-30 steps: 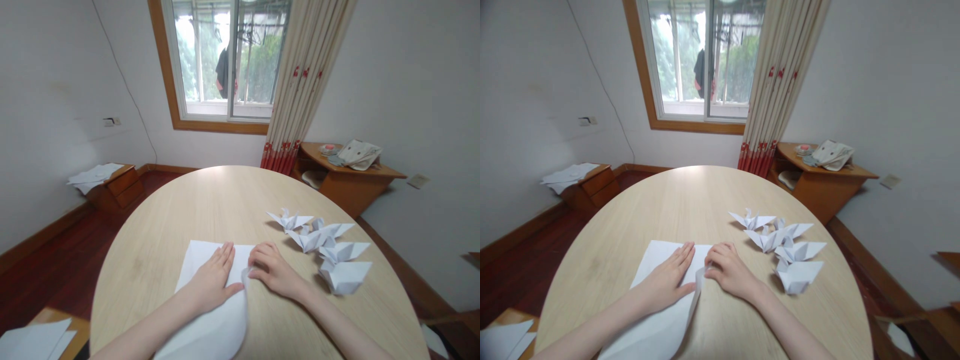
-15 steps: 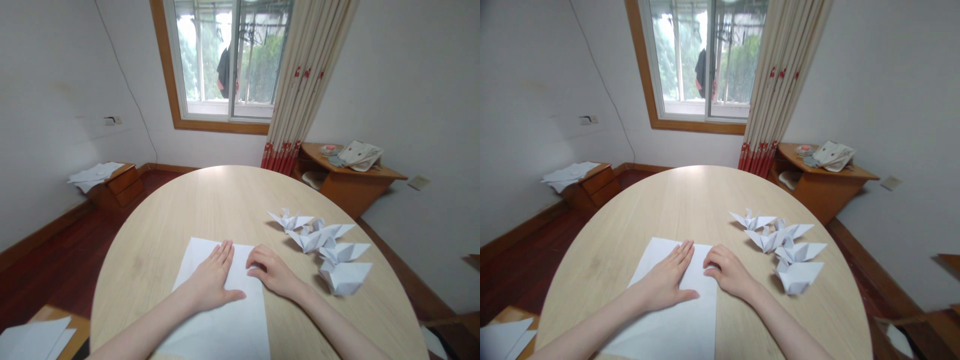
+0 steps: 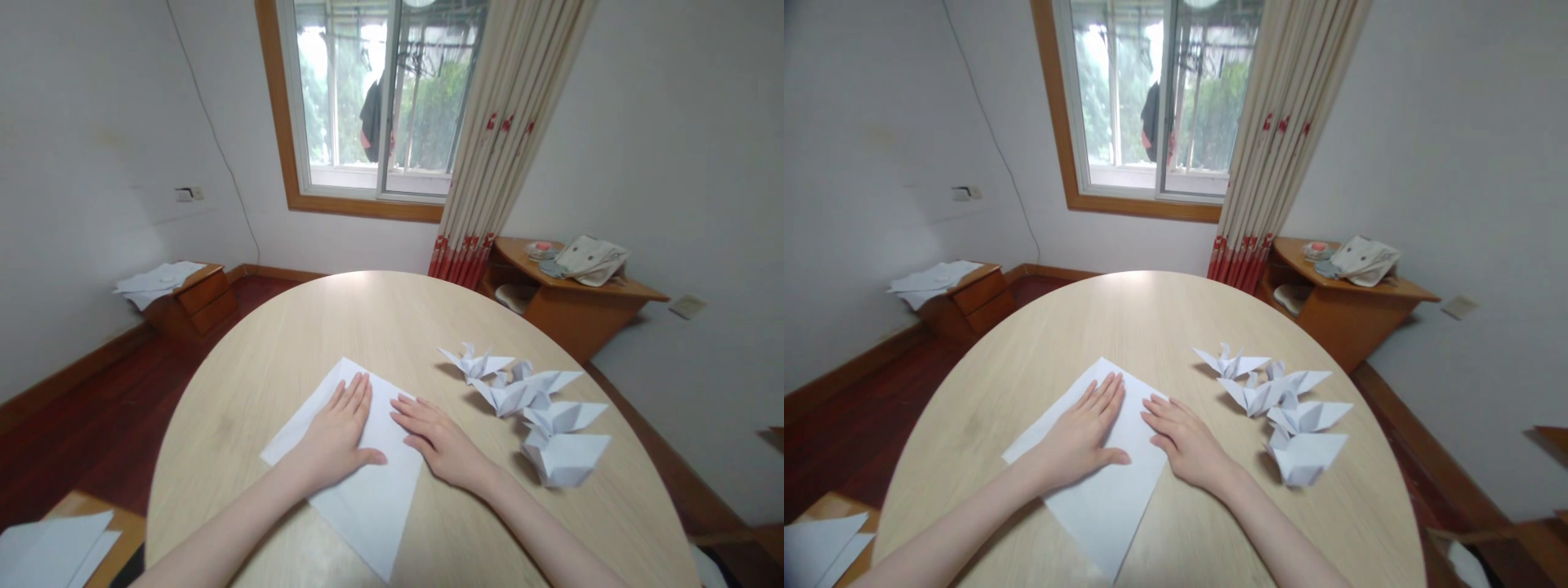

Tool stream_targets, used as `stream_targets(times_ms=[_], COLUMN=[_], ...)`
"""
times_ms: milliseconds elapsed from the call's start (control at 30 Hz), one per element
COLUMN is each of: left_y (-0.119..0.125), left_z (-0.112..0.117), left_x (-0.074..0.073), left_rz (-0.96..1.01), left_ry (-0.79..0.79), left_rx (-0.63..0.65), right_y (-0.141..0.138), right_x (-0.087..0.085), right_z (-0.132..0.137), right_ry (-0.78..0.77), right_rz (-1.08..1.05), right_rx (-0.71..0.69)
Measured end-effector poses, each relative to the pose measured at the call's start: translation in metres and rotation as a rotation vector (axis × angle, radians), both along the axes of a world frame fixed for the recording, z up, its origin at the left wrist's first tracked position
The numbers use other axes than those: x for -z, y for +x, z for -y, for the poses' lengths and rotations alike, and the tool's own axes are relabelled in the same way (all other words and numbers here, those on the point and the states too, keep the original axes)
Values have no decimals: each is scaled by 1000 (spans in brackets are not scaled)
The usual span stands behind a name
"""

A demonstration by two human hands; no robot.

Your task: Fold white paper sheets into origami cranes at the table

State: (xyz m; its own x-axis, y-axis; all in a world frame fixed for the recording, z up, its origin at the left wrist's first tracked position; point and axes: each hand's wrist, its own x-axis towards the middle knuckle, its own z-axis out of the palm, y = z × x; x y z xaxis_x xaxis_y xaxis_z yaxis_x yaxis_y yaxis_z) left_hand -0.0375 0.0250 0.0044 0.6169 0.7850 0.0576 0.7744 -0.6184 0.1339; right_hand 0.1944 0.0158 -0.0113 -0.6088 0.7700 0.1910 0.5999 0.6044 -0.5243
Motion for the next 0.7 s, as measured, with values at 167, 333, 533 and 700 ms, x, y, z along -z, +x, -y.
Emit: stream_targets(times_ms=[167,333,533,700], left_y=[0,0,-1,0], left_z=[-1,0,-2,-3], left_x=[-3,0,13,18], left_rz=[-12,11,37,-7], left_ry=[-2,-33,-39,-14], left_rx=[-42,-89,-216,-269], right_y=[-1,-2,-3,-7], right_x=[-6,-8,-14,-19], right_z=[1,2,6,10], right_ry=[1,29,45,52], right_rz=[78,95,87,86], right_rx=[-25,-37,-50,-104])
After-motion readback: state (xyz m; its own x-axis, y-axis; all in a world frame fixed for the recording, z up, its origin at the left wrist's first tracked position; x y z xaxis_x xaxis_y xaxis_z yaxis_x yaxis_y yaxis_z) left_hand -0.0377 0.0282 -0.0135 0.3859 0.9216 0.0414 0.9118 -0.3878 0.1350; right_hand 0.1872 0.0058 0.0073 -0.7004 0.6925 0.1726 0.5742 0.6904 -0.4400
